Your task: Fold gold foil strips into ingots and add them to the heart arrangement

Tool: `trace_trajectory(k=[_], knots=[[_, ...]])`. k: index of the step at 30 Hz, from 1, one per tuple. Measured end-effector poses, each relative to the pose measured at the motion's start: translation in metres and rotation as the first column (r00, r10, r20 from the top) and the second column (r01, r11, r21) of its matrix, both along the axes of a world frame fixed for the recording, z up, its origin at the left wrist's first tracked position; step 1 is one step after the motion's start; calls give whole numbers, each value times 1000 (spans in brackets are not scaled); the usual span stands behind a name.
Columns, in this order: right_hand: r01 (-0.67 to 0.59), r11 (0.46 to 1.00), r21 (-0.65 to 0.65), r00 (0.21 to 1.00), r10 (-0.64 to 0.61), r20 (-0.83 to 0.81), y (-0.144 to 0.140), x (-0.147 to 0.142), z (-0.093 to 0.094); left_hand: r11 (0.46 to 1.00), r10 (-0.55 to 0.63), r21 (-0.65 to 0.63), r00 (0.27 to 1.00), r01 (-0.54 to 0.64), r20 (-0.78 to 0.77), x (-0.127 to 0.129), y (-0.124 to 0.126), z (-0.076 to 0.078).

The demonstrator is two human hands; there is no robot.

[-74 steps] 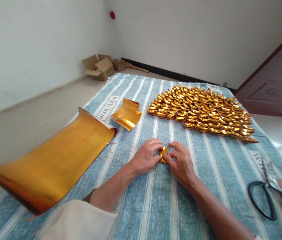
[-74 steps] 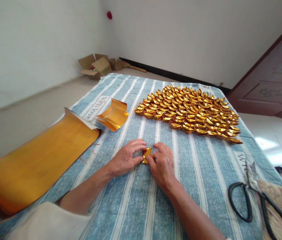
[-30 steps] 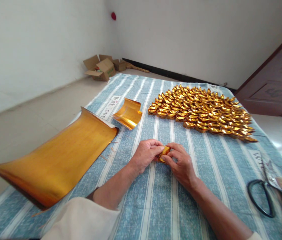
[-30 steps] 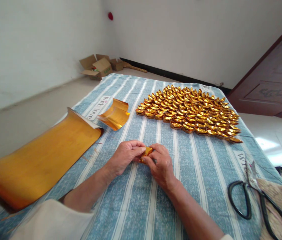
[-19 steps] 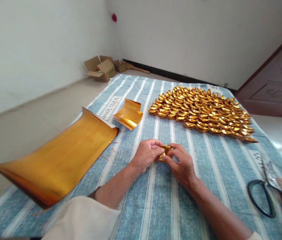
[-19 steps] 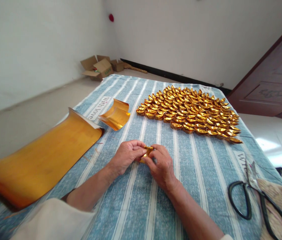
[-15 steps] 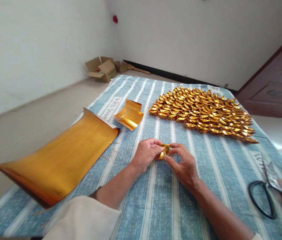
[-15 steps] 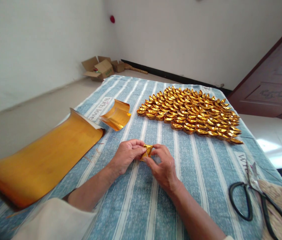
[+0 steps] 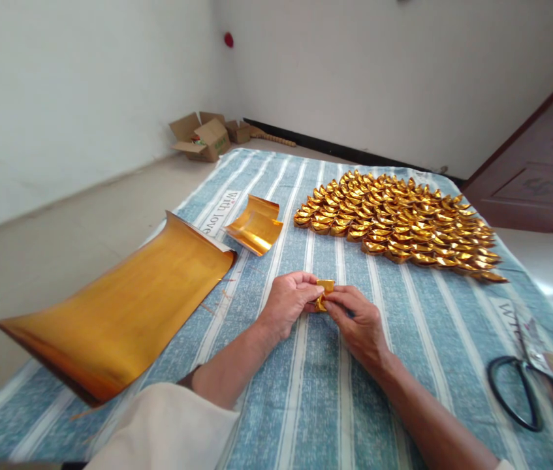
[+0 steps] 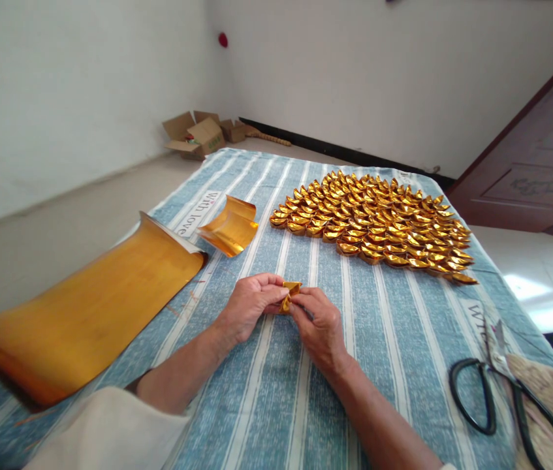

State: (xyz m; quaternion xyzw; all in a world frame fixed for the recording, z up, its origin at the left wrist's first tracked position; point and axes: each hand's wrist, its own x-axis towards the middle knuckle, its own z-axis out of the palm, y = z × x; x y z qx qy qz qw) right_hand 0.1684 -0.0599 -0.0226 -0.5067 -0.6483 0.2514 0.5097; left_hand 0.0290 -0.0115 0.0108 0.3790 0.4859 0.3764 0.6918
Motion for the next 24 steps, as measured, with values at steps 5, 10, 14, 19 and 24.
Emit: trace_trajectory(k=[5,10,14,19,24], knots=[[10,1000,-24,999,-11,-30,1,0,-1,1000,3,3,1000,-3,4,2,-1,1],[1,1000,-21,999,-2,-36,1,0,0,1000,-4,16,1000,4,-3,2,-1,-2],[-4,999,-38,1000,3,-30,1,0,2,999,8,31,1000,-8,-6,3,-1,-4],[52,978,-201,974,-94,-208,0,-2,3,997,24,71,1000,-23,-7,5,-1,-4],[-47,903,-427,880,-165,-445,0,-5,8,988,65,140,998,-65,5,6,-4,-1]])
